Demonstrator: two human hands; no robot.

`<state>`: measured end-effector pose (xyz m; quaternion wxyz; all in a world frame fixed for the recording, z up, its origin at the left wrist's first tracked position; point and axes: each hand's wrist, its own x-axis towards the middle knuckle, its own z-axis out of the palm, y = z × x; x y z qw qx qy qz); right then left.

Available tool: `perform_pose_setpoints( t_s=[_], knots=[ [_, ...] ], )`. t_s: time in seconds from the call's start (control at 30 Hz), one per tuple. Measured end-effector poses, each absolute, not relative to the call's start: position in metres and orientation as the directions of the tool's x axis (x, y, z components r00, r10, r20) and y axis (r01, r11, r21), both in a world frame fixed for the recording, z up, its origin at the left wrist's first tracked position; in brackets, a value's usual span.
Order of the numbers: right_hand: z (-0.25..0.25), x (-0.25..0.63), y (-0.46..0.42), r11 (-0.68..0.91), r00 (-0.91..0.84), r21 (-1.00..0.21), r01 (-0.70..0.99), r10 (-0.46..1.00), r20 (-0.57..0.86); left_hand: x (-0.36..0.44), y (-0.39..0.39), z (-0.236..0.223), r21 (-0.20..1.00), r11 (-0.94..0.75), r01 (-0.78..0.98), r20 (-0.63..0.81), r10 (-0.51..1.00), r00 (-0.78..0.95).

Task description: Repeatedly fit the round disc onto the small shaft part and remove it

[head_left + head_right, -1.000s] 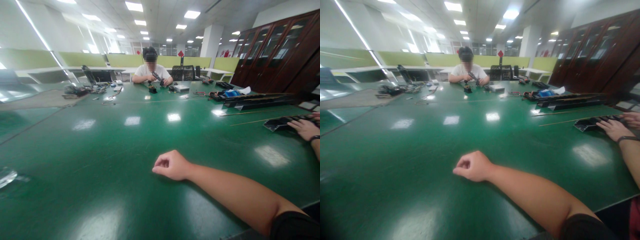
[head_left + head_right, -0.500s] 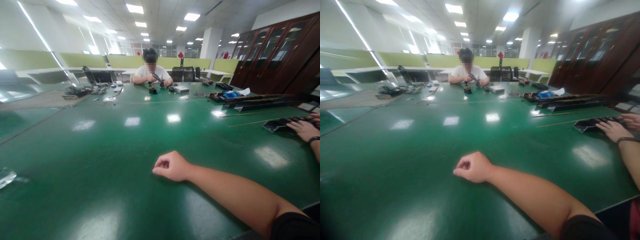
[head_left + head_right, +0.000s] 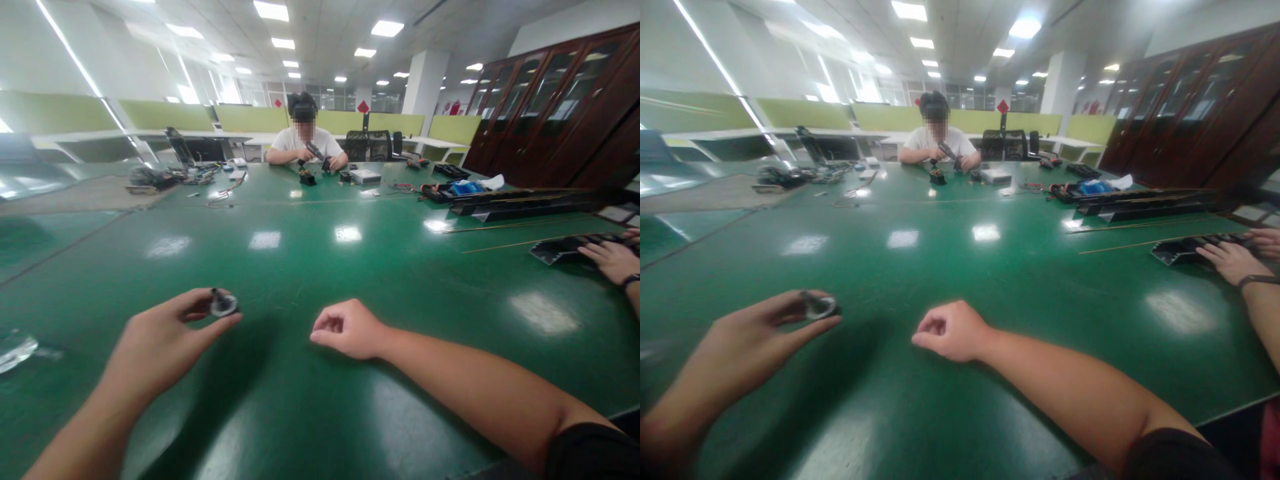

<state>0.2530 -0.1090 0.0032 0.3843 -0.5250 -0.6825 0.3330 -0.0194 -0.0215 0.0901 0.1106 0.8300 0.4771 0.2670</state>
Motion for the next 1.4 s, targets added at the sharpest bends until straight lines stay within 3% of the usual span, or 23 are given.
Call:
perform_pose_setpoints(
  t_s=[0.07, 0.23, 0.8, 1.1, 1.4],
  knots=[
    [0.003, 0.253, -0.109, 0.201, -0.118, -0.887, 0.415, 0.979, 0.166, 0.017, -0.02, 0.08, 0.524, -0.518, 0.676, 0.227, 0.85, 0.475],
    [0.001, 0.253, -0.108, 0.187, -0.056, -0.894, 0.407, 0.982, 0.18, 0.071, -0.038, 0.041, 0.614, -0.599, 0.515, 0.255, 0.767, 0.588],
    [0.002, 0.254, -0.111, 0.203, -0.142, -0.891, 0.407, 0.977, 0.158, 0.06, -0.045, 0.026, 0.757, -0.544, 0.362, 0.153, 0.686, 0.712],
    [0.002, 0.254, -0.11, 0.218, -0.165, -0.892, 0.396, 0.973, 0.164, 0.057, -0.042, 0.023, 0.69, -0.631, 0.355, 0.26, 0.674, 0.691],
    [0.002, 0.254, -0.111, 0.226, -0.175, -0.876, 0.426, 0.971, 0.165, 0.056, -0.04, 0.018, 0.721, -0.613, 0.324, 0.233, 0.654, 0.72]
  ],
)
